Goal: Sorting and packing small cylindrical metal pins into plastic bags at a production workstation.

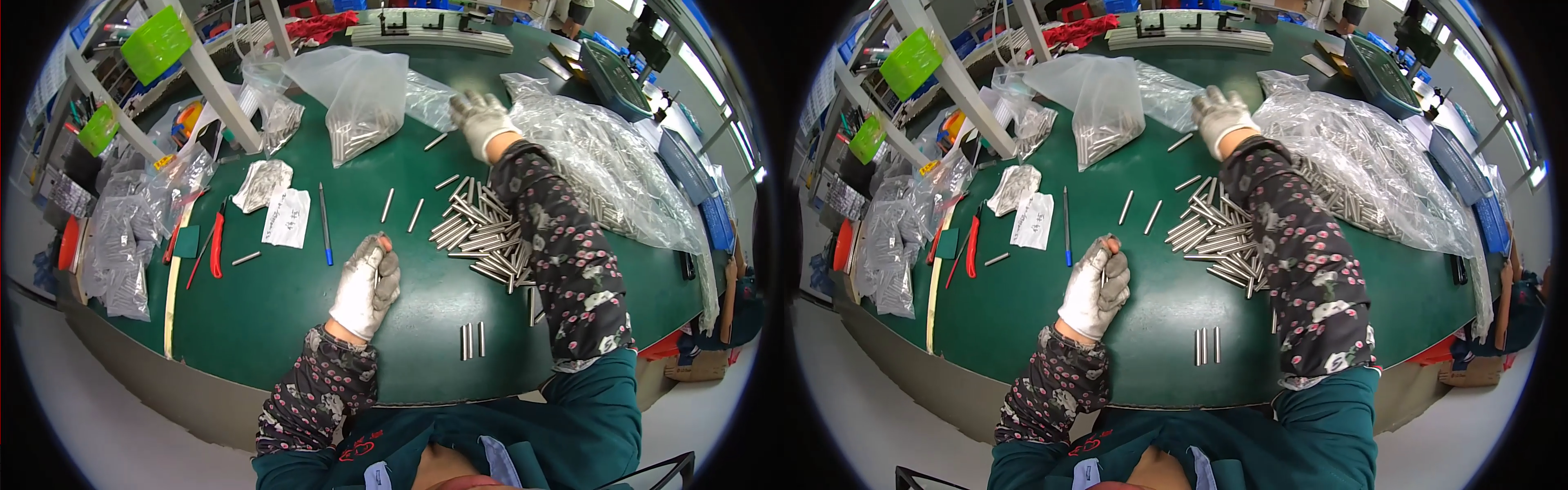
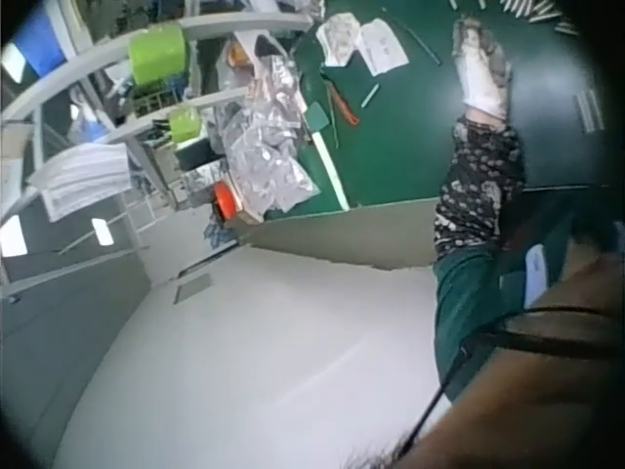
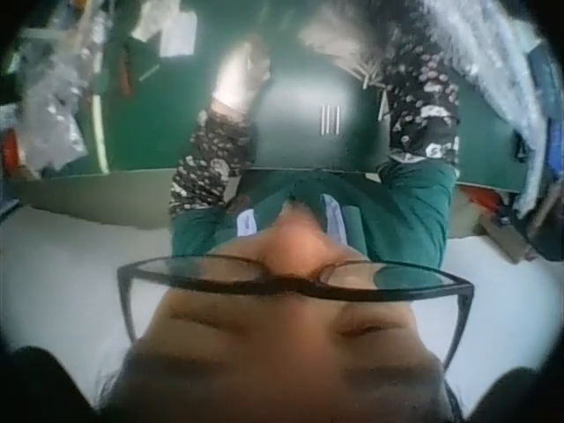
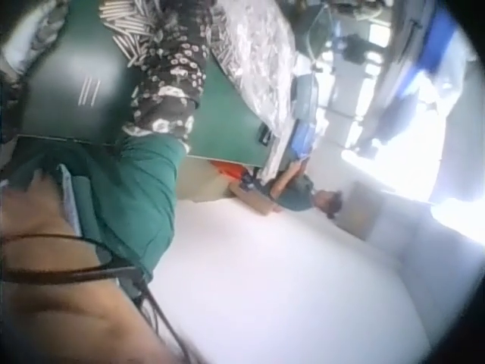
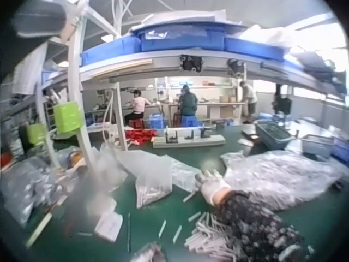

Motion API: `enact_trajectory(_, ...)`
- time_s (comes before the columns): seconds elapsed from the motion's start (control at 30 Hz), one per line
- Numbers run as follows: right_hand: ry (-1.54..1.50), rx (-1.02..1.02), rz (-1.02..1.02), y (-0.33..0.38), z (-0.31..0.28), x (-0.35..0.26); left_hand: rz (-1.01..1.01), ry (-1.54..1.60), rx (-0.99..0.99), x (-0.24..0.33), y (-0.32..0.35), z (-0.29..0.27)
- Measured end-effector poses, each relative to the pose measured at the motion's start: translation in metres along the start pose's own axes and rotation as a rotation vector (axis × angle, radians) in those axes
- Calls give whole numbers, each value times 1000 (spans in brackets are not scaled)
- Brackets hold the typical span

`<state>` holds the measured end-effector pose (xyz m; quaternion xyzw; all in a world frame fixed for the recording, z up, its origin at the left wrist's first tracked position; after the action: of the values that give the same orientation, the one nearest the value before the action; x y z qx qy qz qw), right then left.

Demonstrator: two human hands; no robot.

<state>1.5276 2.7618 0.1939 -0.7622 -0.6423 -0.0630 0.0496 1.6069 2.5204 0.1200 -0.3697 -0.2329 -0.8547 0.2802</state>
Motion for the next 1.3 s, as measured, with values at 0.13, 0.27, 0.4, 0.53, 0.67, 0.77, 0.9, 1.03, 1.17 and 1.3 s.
enact_trajectory(0.13, -421, 778, -137, 36, -63, 25, -7, -28, 32, 4, 0, 4)
enact_trajectory(0.27, -760, 1214, -270, 96, -109, 49, 8, -89, 43, 1, 2, 5)
enact_trajectory(0.4, -1306, 1218, -153, 140, -115, 81, 52, -108, 49, -1, 3, -2)
enact_trajectory(0.53, -1425, 1088, -1, 177, -107, 85, 84, -144, 95, 1, 6, -6)
enact_trajectory(0.67, -1206, 1205, -279, 223, -139, 51, 286, -284, 47, 25, 22, 19)
enact_trajectory(0.77, -525, 1210, -371, 248, -166, -11, 393, -491, 8, 40, 60, 66)
enact_trajectory(0.9, -219, 971, -477, 251, -157, -93, 484, -713, -303, 50, 115, 122)
enact_trajectory(1.03, -292, 817, -565, 260, -153, -123, 304, -828, -242, 51, 119, 118)
enact_trajectory(1.17, -301, 803, -546, 269, -154, -125, 448, -686, -89, 51, 116, 99)
enact_trajectory(1.3, -230, 807, -601, 278, -145, -130, 489, -655, -82, 48, 111, 101)
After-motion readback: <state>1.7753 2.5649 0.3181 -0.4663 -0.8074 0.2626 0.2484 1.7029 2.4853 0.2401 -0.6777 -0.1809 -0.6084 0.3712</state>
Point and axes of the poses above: each hand's wrist, its own y-axis away from the middle knuckle, its own z-axis out of the palm, x = y × z, the point moved 6 cm from there along -y, towards the middle knuckle, and after that the axes turned 12 degrees about -y, right-handed, at the moved point
